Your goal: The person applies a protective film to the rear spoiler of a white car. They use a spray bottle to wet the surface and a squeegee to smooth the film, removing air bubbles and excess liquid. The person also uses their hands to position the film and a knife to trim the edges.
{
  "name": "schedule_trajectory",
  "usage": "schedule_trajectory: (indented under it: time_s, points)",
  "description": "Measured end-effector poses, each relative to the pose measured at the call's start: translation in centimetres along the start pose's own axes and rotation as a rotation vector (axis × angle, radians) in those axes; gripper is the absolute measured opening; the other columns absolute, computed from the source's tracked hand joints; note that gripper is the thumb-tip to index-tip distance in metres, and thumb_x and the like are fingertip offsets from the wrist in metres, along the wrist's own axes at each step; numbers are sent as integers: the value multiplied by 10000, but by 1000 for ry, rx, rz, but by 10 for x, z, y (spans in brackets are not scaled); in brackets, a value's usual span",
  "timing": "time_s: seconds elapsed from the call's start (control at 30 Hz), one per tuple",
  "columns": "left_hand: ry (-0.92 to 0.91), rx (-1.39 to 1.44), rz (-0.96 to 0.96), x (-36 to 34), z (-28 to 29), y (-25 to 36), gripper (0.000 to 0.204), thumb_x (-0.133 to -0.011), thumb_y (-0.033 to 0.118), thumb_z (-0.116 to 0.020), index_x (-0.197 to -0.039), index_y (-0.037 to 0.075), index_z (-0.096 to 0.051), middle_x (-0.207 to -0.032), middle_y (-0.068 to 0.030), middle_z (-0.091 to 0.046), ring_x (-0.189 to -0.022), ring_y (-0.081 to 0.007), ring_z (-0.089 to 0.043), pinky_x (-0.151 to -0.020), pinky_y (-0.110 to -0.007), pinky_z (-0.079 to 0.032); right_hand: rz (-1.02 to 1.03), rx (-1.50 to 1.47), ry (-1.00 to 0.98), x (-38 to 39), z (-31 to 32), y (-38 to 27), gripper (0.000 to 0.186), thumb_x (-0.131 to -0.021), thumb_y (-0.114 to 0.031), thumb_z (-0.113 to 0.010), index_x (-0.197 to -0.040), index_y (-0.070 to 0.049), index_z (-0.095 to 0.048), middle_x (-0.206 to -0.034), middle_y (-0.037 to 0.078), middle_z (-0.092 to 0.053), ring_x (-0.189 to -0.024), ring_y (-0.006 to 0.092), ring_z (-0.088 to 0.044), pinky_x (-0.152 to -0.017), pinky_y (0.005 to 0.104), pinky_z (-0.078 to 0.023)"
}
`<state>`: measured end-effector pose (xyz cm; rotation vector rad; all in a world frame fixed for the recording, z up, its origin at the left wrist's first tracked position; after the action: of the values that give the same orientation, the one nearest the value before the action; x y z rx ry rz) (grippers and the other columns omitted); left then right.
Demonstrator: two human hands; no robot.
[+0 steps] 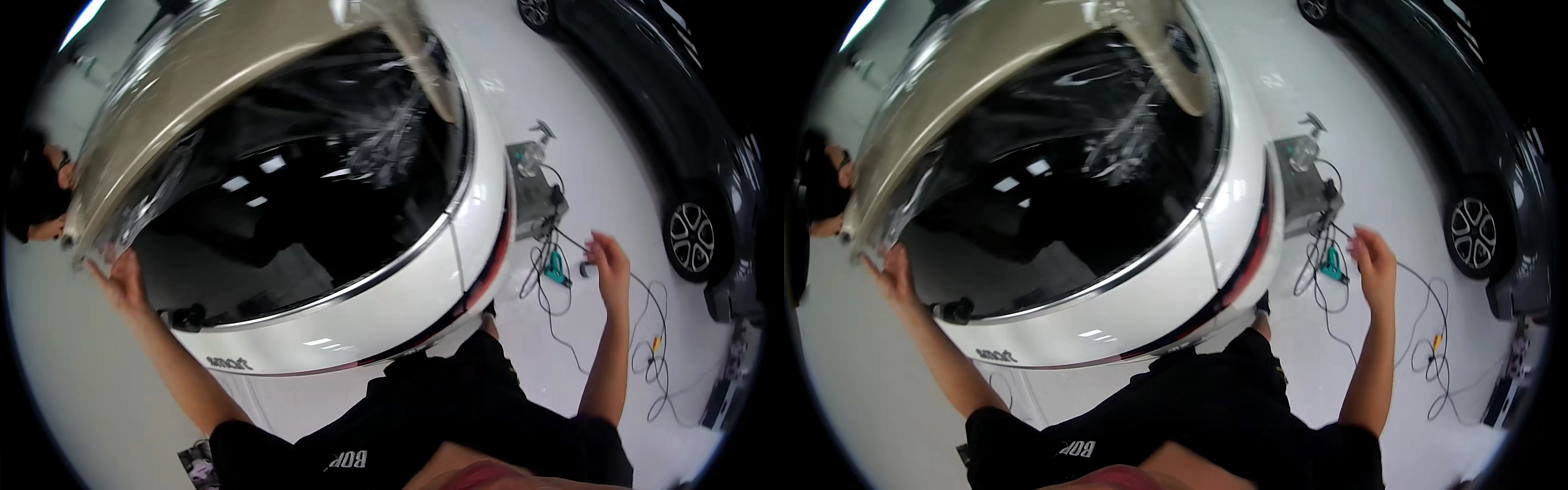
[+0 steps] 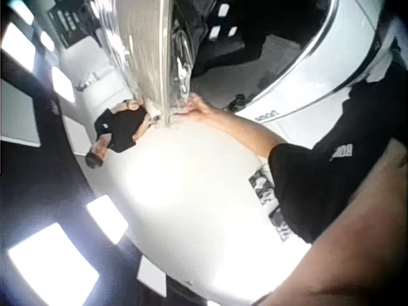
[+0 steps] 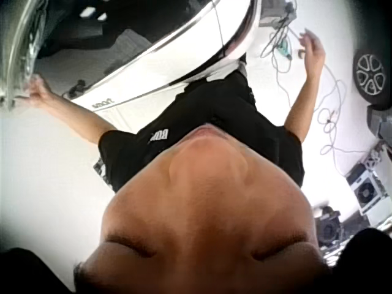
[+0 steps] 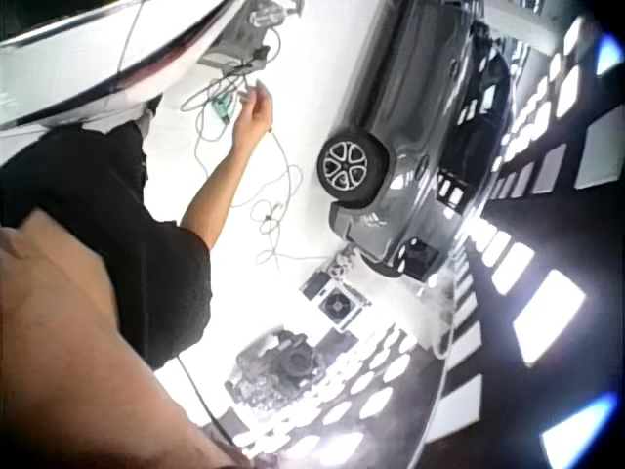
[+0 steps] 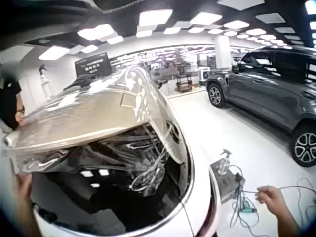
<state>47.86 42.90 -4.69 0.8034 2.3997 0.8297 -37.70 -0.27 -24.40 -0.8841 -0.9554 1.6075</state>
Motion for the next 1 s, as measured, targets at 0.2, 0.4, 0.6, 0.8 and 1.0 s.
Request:
schedule_trajectory:
  time_s: [0.2, 0.4, 0.6, 0.8, 1.0]
  points:
    - [114, -10, 81, 76, -107, -114, 585, -1019, 186, -610, -1469, -89, -357, -1401, -218, -534, -1276, -292, -542, -1113, -429, -442, 95, 61, 199, -264, 45, 71, 289, -926, -120, -633, -1195, -17, -657, -955, 131, -715, -752, 192, -698, -737, 299, -559]
    - [495, -474, 122, 179, -145, -163, 336, -1041, 214, -572, -1289, -12, -591, -1210, -98, -683, -1050, -181, -664, -908, -292, -563, 279, 547, 107, -443, -114, 180, 731, -808, -321, -761, -1412, -7, -494, -1398, 279, -512, -1255, 408, -533, -1059, 472, -449]
    - [729, -1093, -60, 178, -264, -201, 286, -1011, 183, -623, -1230, 1, -592, -1157, -88, -690, -981, -144, -663, -847, -267, -511, 132, 648, -197, -470, -129, 343, 813, -774, -261, -777, -1446, 43, -435, -1271, 264, -634, -1211, 416, -598, -1057, 462, -469]
    - [627, -2067, -743, 147, -380, -119, 451, -1012, 271, -598, -1356, -16, -554, -1348, -164, -619, -1295, -258, -552, -1108, -370, -386, 218, 625, 89, -443, -111, 266, 805, -827, -165, -722, -1519, -2, -345, -1376, 295, -509, -1286, 454, -499, -1091, 496, -430]
    - [584, -1804, 85, -58, -265, -39, 754, -1023, 594, -389, -1473, -7, -447, -1463, -234, -526, -1414, -353, -437, -1178, -427, -294, 387, 368, -78, -401, -92, 165, 636, -907, -66, -630, -1499, -26, -401, -1449, 246, -470, -1321, 394, -491, -1106, 466, -407]
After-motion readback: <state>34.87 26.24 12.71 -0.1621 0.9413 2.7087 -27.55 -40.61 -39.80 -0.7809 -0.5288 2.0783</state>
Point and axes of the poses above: each hand's wrist, its own x-axis away from the middle knuckle, its own z-axis out of the back of the hand, y = z × x, the point moved 8 cm from there along -x, towards the middle knuckle
